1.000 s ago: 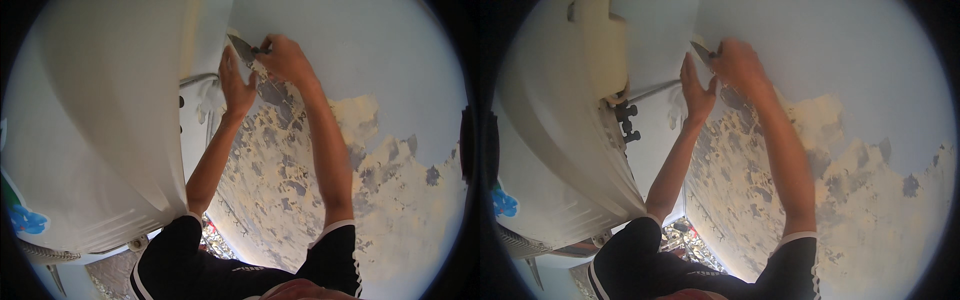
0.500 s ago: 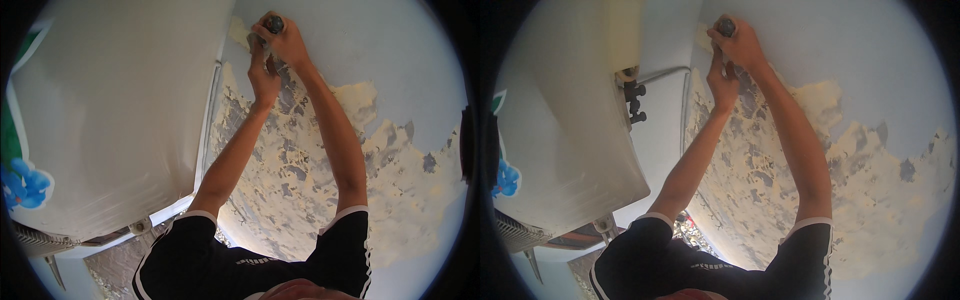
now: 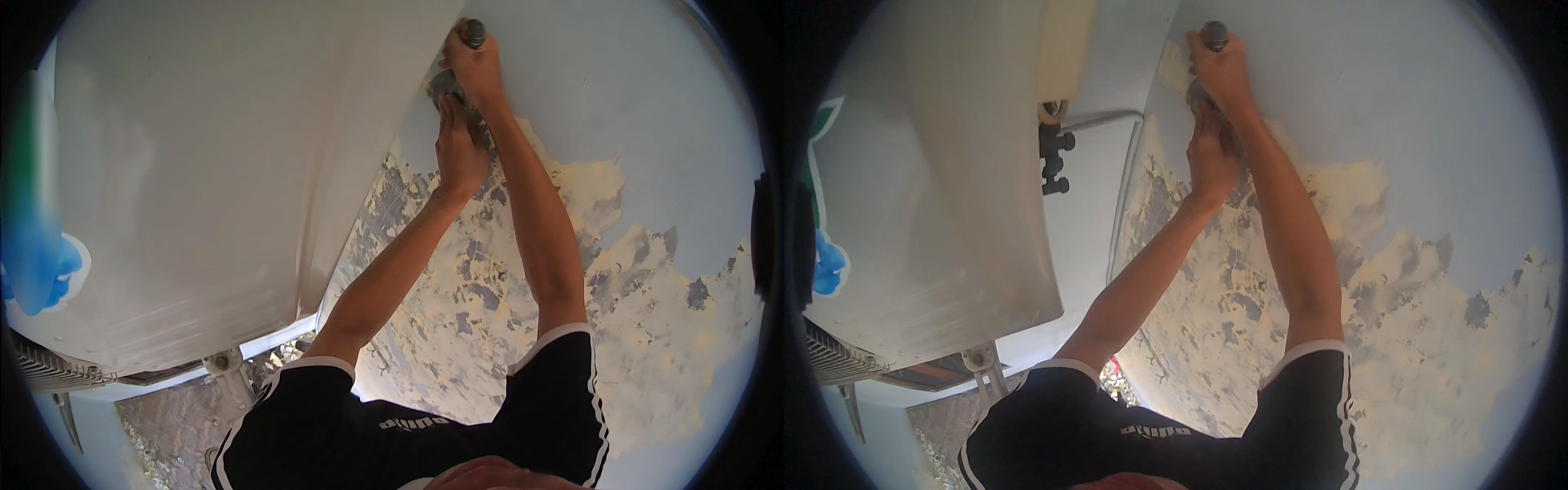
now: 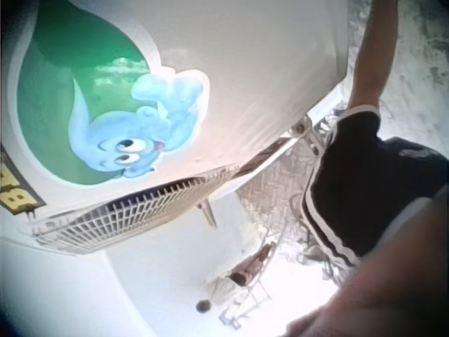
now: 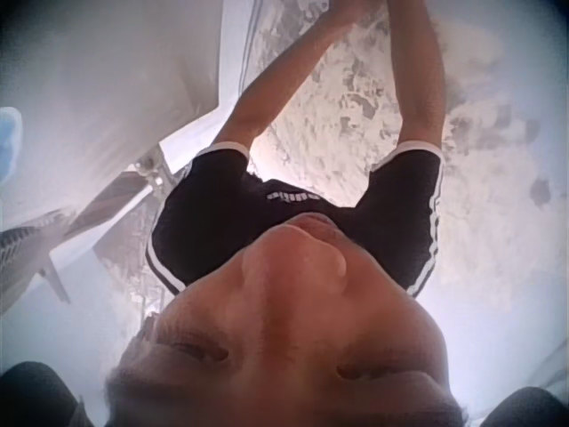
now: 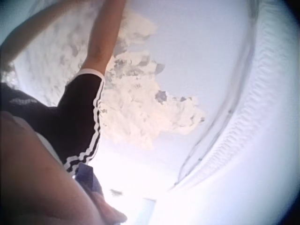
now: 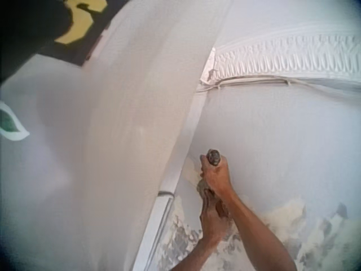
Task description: The person uses a hand scraper to remove old paint from a ceiling surface. The person repeatedly scrapes different areas, lifting flakes of paint and moving across the ceiling to continue the removal.
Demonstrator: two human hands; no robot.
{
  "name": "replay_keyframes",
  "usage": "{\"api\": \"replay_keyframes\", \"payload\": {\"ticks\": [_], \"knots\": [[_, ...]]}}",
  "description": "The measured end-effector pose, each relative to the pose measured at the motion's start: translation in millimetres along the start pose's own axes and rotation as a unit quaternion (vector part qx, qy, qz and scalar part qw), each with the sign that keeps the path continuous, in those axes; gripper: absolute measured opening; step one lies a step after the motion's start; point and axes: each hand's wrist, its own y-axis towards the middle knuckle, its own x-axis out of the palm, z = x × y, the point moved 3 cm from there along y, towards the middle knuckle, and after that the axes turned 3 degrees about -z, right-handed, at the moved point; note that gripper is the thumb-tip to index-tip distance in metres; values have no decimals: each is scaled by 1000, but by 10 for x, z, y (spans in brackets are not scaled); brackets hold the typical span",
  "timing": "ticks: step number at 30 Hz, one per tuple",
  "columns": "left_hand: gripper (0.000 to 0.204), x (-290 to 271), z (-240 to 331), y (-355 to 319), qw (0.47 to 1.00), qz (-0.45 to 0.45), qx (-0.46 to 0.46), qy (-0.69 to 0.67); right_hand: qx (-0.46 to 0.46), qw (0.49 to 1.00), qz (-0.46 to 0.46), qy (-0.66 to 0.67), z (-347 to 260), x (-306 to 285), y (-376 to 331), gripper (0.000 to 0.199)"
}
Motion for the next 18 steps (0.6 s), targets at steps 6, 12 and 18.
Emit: {"api": "replay_keyframes", "payload": {"ticks": [6, 12, 18], "knots": [[58, -106, 82, 61, 999, -21, -18, -37, 2, 998, 55, -28, -158, 131, 1, 33], [59, -176, -122, 55, 997, -61, -6, -38, -127, 983, 68, -116, 52, 223, 54, 31], [61, -245, -152, -64, 996, -78, -21, -32, -154, 975, 115, -113, 82, 324, -32, 31]]}}
